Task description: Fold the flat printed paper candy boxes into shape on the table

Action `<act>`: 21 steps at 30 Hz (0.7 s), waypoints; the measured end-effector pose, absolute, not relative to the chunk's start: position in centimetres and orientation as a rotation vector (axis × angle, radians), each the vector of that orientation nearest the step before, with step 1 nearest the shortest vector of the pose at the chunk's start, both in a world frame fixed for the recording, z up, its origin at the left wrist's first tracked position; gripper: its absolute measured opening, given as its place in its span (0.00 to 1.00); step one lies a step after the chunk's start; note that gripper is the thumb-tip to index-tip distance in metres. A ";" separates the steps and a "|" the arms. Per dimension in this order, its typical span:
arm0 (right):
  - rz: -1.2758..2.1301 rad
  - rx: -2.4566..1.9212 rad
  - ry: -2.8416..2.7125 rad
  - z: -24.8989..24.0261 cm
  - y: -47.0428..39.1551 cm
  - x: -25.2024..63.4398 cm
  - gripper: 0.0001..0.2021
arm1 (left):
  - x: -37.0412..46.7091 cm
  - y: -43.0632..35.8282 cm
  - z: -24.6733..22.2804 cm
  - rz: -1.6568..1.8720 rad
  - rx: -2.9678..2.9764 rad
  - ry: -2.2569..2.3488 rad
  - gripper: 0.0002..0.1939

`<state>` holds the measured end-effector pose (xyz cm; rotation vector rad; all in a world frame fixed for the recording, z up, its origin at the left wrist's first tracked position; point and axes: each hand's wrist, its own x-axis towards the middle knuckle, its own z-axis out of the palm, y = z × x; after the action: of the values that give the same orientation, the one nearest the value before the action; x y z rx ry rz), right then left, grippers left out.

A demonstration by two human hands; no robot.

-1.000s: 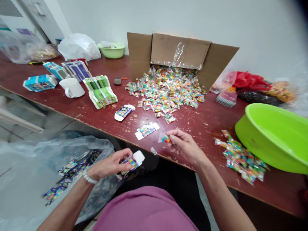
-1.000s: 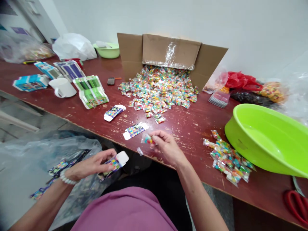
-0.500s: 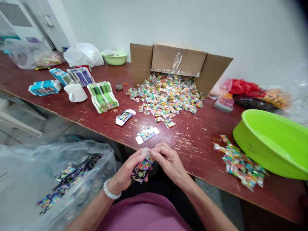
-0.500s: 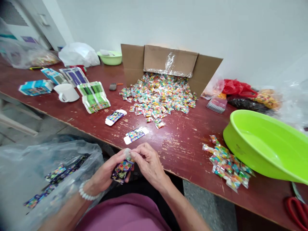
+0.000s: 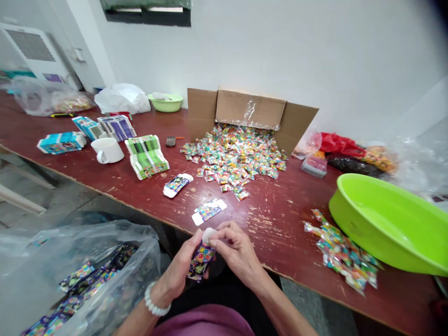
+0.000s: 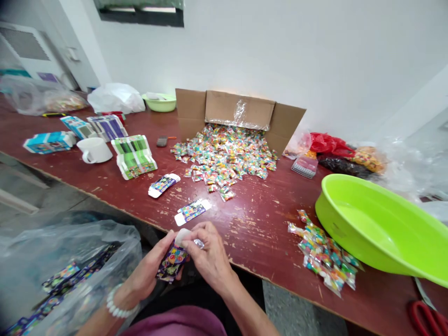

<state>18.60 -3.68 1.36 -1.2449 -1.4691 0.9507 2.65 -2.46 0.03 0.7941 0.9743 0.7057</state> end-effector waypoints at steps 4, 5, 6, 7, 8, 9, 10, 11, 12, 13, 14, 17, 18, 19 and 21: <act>1.190 -1.149 -1.456 2.0 -3.7 18.8 0.12 | 2.9 -2.4 0.1 0.737 0.833 0.970 0.29; 1.201 -1.124 -1.380 2.0 -3.7 18.8 0.12 | 2.9 -2.4 0.2 0.757 0.833 0.962 0.29; 1.215 -1.096 -1.285 1.9 -3.7 18.8 0.12 | 2.9 -2.3 0.4 0.782 0.830 0.953 0.28; 1.242 -1.072 -1.191 1.8 -3.7 18.8 0.14 | 3.0 -2.3 0.5 0.809 0.826 0.944 0.27; 1.284 -1.056 -1.110 1.7 -3.7 18.7 0.17 | 3.0 -2.2 0.6 0.834 0.830 0.932 0.26; 1.340 -1.049 -1.054 1.6 -3.7 18.7 0.19 | 3.0 -2.2 0.8 0.851 0.844 0.917 0.25; 1.400 -1.046 -1.021 1.6 -3.7 18.7 0.20 | 3.0 -2.2 0.9 0.857 0.866 0.901 0.24; 1.457 -1.043 -1.015 1.6 -3.7 18.6 0.20 | 3.0 -2.2 1.0 0.856 0.894 0.886 0.23; 1.497 -1.037 -1.023 1.6 -3.6 18.6 0.19 | 3.1 -2.2 1.1 0.849 0.921 0.874 0.22; 1.514 -1.025 -1.033 1.6 -3.6 18.6 0.16 | 3.1 -2.2 1.1 0.842 0.940 0.868 0.22; 1.506 -1.011 -1.038 1.5 -3.5 18.6 0.13 | 3.1 -2.2 1.2 0.837 0.948 0.869 0.21; 1.345 -1.031 -1.083 1.3 -3.3 18.6 0.09 | 3.4 -2.4 1.4 0.822 0.914 0.879 0.20; 1.283 -1.061 -1.113 1.2 -3.2 18.6 0.09 | 3.6 -2.4 1.5 0.820 0.899 0.876 0.20; 1.242 -1.096 -1.141 1.2 -3.1 18.5 0.08 | 3.6 -2.4 1.5 0.821 0.890 0.868 0.20; 1.211 -1.170 -1.157 1.1 -3.0 18.4 0.10 | 3.7 -2.4 1.3 0.826 0.893 0.864 0.20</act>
<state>18.37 -3.03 1.10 -1.1697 -1.1574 1.2111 3.75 -2.42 1.34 0.8926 0.8638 0.8259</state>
